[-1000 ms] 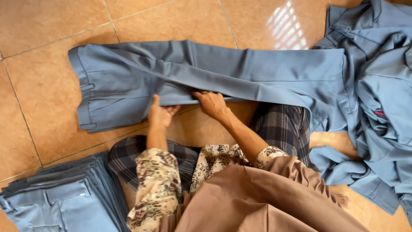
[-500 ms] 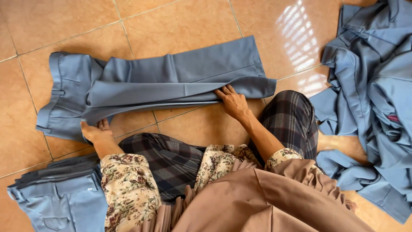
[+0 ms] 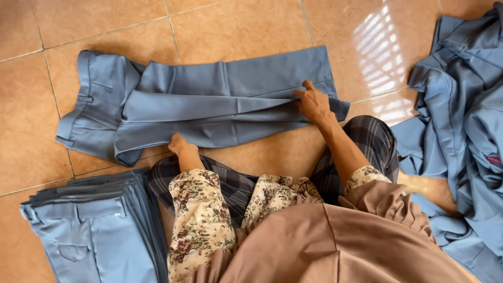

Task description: Folding blue trousers into neat rectangles and stacking them on the floor.

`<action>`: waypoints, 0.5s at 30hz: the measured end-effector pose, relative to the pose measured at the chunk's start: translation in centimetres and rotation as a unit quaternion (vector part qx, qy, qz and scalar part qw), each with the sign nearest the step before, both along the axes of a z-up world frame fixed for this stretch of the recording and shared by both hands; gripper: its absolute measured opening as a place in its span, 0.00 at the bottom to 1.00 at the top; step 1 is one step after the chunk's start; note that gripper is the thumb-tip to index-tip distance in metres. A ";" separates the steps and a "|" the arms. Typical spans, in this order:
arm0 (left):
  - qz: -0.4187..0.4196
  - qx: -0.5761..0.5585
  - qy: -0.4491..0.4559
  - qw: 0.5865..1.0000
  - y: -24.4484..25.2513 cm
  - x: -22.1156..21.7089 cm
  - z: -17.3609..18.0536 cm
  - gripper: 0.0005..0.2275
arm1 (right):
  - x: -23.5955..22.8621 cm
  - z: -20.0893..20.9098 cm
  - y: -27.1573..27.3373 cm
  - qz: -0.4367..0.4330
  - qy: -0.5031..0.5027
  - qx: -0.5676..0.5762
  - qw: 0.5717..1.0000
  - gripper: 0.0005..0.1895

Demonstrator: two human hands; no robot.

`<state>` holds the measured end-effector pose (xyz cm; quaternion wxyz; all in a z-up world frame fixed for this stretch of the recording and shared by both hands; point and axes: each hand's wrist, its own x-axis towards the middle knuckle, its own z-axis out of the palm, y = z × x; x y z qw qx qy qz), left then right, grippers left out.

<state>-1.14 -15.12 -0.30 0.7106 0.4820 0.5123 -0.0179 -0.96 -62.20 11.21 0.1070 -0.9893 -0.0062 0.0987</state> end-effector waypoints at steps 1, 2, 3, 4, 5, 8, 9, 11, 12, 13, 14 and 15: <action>0.088 0.006 -0.011 0.996 -2.0 -0.5 3.5 0.16 | 1.2 -2.1 -0.9 -0.012 0.002 -0.011 1.000 0.16; 0.177 0.013 -0.023 0.984 -3.9 -1.1 7.1 0.34 | 2.4 -4.3 -1.6 -0.022 0.004 -0.021 1.000 0.06; 0.179 0.013 -0.025 0.984 -4.0 -0.8 7.9 0.34 | 3.8 -2.7 -1.4 -0.020 0.002 -0.020 1.000 0.06; 0.174 0.017 -0.019 0.984 -4.2 -0.7 8.7 0.33 | 4.8 -1.3 -1.4 -0.021 -0.089 0.035 0.995 0.04; 0.169 0.021 -0.012 0.985 -4.4 -0.5 9.5 0.32 | 5.7 0.0 -1.4 -0.021 -0.179 0.091 0.979 0.03; 0.141 0.065 0.024 0.988 -2.1 -0.6 4.5 0.17 | 7.1 6.4 -0.1 -0.031 -0.243 0.196 0.950 0.24; 0.139 0.065 0.025 0.988 -1.9 -0.9 4.2 0.17 | 6.9 7.0 -0.4 -0.034 -0.242 0.195 0.950 0.24; 0.152 0.049 0.027 0.987 -1.6 -0.6 3.8 0.15 | 7.0 8.4 -0.8 -0.084 -0.173 0.206 0.959 0.28; 0.153 0.048 0.028 0.987 -1.7 -0.5 3.8 0.15 | 6.4 7.3 -1.9 -0.083 -0.172 0.205 0.960 0.28; 0.151 0.043 0.033 0.987 -1.6 -0.4 3.7 0.15 | 5.9 6.2 -3.0 -0.120 -0.158 0.202 0.959 0.24; 0.150 0.039 0.039 0.987 -1.5 -0.6 3.6 0.16 | 5.3 5.0 -3.9 -0.156 -0.140 0.200 0.957 0.20; 0.152 0.038 0.042 0.987 -1.9 -0.8 4.4 0.16 | 4.6 2.0 -5.6 -0.155 -0.138 0.199 0.958 0.20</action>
